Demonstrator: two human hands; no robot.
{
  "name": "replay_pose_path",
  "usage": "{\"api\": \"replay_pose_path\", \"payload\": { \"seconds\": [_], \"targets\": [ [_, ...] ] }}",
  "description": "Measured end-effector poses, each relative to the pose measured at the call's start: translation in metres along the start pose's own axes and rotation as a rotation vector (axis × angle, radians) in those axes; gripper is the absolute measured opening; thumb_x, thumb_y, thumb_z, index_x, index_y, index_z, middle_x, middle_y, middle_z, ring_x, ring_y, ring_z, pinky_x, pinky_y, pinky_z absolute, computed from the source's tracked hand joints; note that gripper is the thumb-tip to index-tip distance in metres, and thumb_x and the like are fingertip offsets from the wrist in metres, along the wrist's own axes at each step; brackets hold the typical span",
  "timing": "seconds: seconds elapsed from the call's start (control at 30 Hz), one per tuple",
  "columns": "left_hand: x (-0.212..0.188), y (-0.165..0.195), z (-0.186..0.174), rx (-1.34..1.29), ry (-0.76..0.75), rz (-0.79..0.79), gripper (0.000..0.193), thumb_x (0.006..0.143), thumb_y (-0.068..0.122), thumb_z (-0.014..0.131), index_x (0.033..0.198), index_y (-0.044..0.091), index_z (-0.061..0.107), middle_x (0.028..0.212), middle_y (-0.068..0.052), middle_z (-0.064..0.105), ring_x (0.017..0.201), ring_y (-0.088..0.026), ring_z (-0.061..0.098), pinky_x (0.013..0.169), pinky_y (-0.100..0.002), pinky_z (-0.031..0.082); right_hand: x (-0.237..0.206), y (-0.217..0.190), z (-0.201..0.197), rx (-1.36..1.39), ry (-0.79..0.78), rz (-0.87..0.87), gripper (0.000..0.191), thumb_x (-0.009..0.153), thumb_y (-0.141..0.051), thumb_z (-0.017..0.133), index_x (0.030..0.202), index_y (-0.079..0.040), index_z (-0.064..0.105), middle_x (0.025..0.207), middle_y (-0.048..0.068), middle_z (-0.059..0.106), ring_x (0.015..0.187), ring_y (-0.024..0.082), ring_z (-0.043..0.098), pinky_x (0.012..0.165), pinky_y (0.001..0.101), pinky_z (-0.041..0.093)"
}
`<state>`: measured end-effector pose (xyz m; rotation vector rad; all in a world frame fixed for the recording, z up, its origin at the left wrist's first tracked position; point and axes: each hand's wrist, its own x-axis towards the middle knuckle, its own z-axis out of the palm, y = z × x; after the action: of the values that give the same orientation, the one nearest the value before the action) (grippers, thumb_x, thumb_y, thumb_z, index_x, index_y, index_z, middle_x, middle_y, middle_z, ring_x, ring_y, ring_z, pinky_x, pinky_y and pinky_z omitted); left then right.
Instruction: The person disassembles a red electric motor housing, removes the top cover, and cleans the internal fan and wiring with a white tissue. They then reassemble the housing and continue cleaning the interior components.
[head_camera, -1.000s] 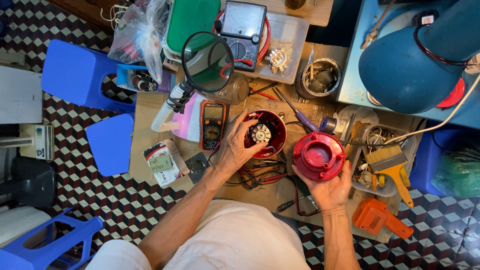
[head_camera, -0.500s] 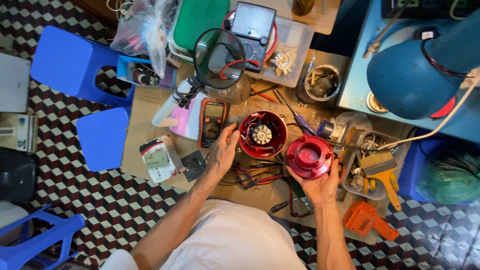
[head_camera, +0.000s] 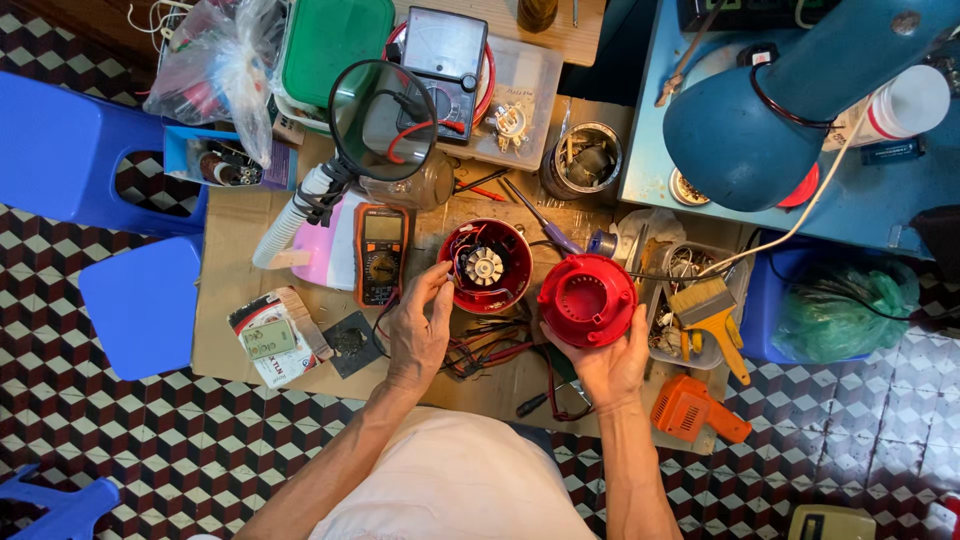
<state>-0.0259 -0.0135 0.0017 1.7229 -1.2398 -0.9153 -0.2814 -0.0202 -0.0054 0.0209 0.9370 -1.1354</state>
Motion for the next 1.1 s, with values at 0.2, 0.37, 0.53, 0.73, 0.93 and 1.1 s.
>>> {"api": "replay_pose_path", "payload": {
  "seconds": [0.2,0.37,0.53,0.73,0.93,1.1],
  "targets": [
    [-0.011,-0.001,0.0,0.078,0.022,0.107,0.031,0.104,0.019,0.059,0.13,0.005,0.065,0.117,-0.01,0.073,0.103,-0.019,0.071,0.093,-0.032,0.056,-0.008,0.002,0.019,-0.027,0.007,-0.066,0.072,0.1,-0.064,0.032,0.156,-0.019,0.037,0.157,0.012,0.046,0.142,0.039,0.047,0.108,0.067,0.045],
    [-0.017,-0.011,-0.001,-0.191,0.05,-0.026,0.031,0.108,0.016,0.051,0.134,0.002,0.057,0.127,-0.016,0.069,0.113,-0.021,0.07,0.095,-0.033,0.057,-0.011,0.005,0.036,-0.117,0.027,-0.089,0.071,0.099,-0.064,0.031,0.155,-0.022,0.037,0.157,0.009,0.047,0.142,0.036,0.047,0.108,0.0668,0.044],
    [-0.017,-0.034,-0.004,-0.263,0.079,-0.214,0.037,0.107,0.017,0.044,0.14,0.001,0.05,0.128,-0.018,0.068,0.11,-0.024,0.07,0.094,-0.034,0.058,-0.014,0.013,0.045,-0.157,0.035,-0.087,0.068,0.101,-0.062,0.03,0.156,-0.023,0.037,0.157,0.007,0.046,0.144,0.035,0.046,0.109,0.068,0.043],
    [-0.013,-0.053,-0.008,-0.29,0.069,-0.24,0.039,0.106,0.018,0.043,0.142,0.002,0.048,0.131,-0.019,0.066,0.111,-0.025,0.07,0.093,-0.035,0.059,-0.014,0.022,0.049,-0.156,0.037,-0.076,0.065,0.101,-0.06,0.027,0.156,-0.025,0.036,0.158,0.006,0.046,0.145,0.035,0.045,0.11,0.0687,0.041],
    [-0.014,-0.055,-0.007,-0.254,0.038,-0.254,0.039,0.106,0.02,0.045,0.141,0.002,0.049,0.131,-0.019,0.066,0.108,-0.024,0.072,0.091,-0.034,0.06,-0.013,0.024,0.048,-0.139,0.058,-0.069,0.065,0.101,-0.061,0.027,0.155,-0.025,0.036,0.158,0.006,0.046,0.145,0.035,0.045,0.111,0.0691,0.041],
    [-0.015,-0.057,-0.004,-0.197,0.008,-0.258,0.041,0.105,0.022,0.049,0.142,0.003,0.049,0.131,-0.019,0.065,0.109,-0.022,0.07,0.091,-0.034,0.059,-0.012,0.023,0.044,-0.137,0.097,-0.062,0.066,0.1,-0.061,0.027,0.154,-0.024,0.037,0.156,0.007,0.047,0.144,0.035,0.046,0.111,0.069,0.042]
  ]
}}
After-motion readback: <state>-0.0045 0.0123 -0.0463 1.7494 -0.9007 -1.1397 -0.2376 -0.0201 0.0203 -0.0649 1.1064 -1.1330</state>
